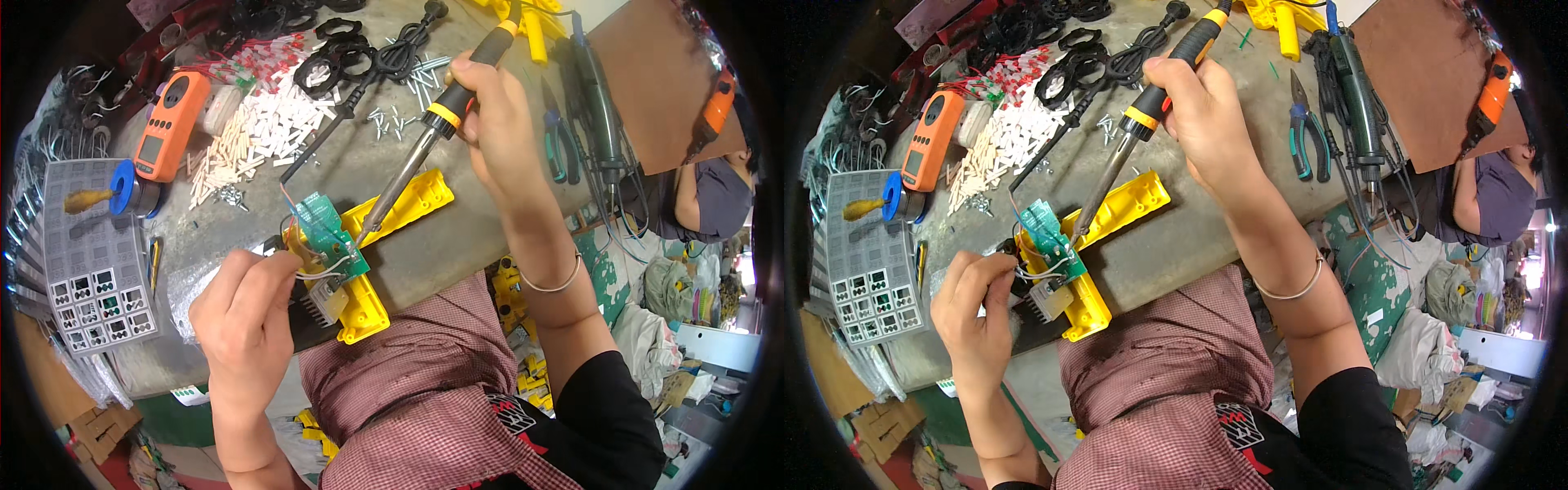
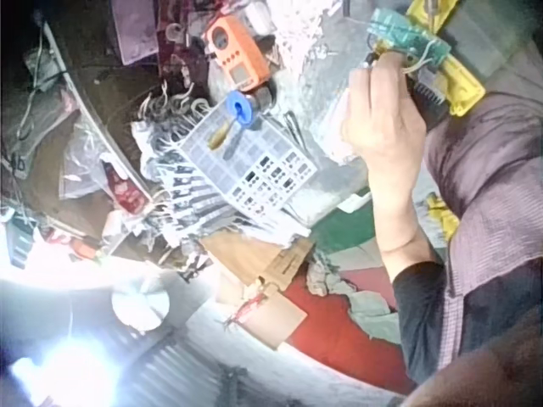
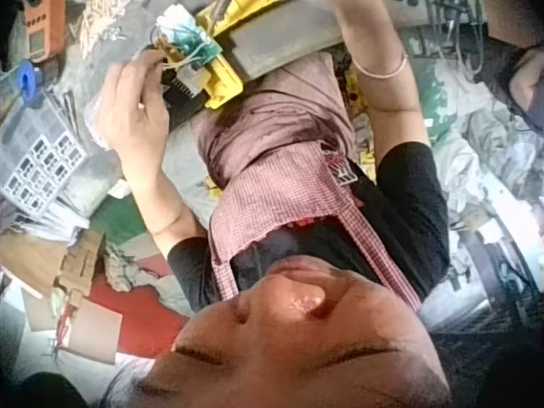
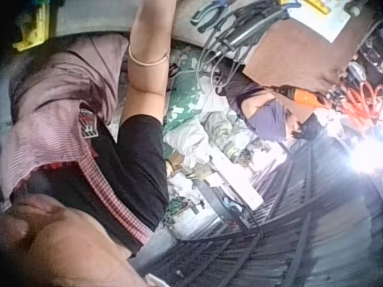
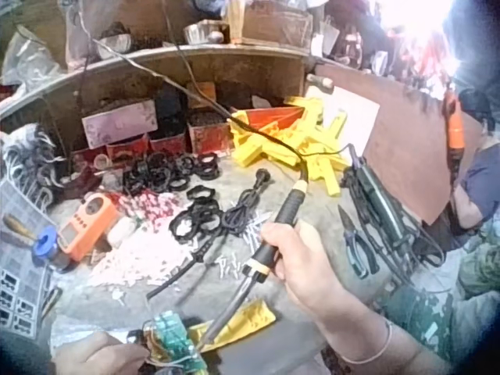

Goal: Soldering components to a circuit board and assembling the board into a plastic tool housing.

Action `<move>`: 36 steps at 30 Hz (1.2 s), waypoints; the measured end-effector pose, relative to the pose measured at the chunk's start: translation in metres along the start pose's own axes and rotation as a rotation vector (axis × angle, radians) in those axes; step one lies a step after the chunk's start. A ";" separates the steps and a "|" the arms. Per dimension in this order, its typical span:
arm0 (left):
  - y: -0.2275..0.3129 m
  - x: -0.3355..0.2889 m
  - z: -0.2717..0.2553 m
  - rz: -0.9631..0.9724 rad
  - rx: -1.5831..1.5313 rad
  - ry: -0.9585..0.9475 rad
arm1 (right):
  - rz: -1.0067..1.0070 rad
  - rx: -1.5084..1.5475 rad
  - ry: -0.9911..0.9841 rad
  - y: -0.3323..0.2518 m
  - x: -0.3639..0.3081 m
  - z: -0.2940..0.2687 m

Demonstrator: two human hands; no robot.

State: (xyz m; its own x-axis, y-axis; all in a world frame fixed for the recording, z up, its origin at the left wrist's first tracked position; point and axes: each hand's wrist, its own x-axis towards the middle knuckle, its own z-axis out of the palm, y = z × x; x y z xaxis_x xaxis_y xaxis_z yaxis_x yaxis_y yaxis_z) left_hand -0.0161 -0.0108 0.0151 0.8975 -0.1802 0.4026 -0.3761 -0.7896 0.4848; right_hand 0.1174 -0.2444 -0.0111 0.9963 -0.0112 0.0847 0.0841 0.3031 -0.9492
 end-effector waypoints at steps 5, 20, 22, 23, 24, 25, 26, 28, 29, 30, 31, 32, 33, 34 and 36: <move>0.000 0.009 0.011 0.052 -0.042 -0.023 | 0.016 -0.014 0.004 0.001 -0.001 0.002; -0.002 0.010 0.017 -0.073 -0.081 -0.010 | 0.022 -0.007 -0.011 0.002 -0.002 0.004; -0.001 0.011 0.018 -0.070 -0.092 -0.010 | 0.032 -0.008 -0.028 0.004 -0.002 0.004; 0.000 0.012 0.018 -0.073 -0.105 -0.011 | 0.026 -0.008 -0.027 0.004 -0.002 0.003; 0.000 0.013 0.018 -0.068 -0.104 -0.009 | 0.032 -0.018 -0.037 0.005 -0.002 0.002; 0.000 0.013 0.018 -0.071 -0.108 -0.014 | 0.038 -0.028 -0.048 0.004 -0.001 0.001; 0.000 0.013 0.018 -0.074 -0.112 -0.018 | 0.033 -0.028 -0.048 0.004 -0.002 0.002; -0.001 0.011 0.018 -0.073 -0.101 -0.015 | 0.055 -0.044 -0.013 0.003 -0.004 0.005; -0.002 0.011 0.018 -0.078 -0.089 -0.014 | 0.052 -0.044 -0.014 0.003 -0.003 0.005; -0.003 0.011 0.018 -0.077 -0.088 -0.012 | 0.050 -0.041 -0.025 0.004 -0.003 0.004; -0.003 0.011 0.019 -0.068 -0.088 -0.014 | 0.049 -0.040 -0.036 0.005 -0.003 0.004; -0.003 0.011 0.019 -0.060 -0.087 -0.016 | 0.048 -0.040 -0.039 0.005 -0.003 0.004; -0.003 0.012 0.019 -0.061 -0.086 -0.013 | 0.048 -0.042 -0.039 0.005 -0.002 0.004; -0.003 0.012 0.019 -0.065 -0.085 -0.017 | 0.049 -0.044 -0.039 0.005 -0.002 0.004; -0.002 0.012 0.018 -0.068 -0.082 -0.020 | 0.047 -0.040 -0.024 0.004 -0.003 0.006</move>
State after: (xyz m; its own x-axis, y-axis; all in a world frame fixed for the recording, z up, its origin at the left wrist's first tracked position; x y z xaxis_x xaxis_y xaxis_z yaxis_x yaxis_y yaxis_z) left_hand -0.0004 -0.0221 0.0049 0.9256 -0.1400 0.3516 -0.3309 -0.7501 0.5725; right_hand 0.1150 -0.2372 -0.0134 0.9986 0.0248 0.0468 0.0386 0.2640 -0.9637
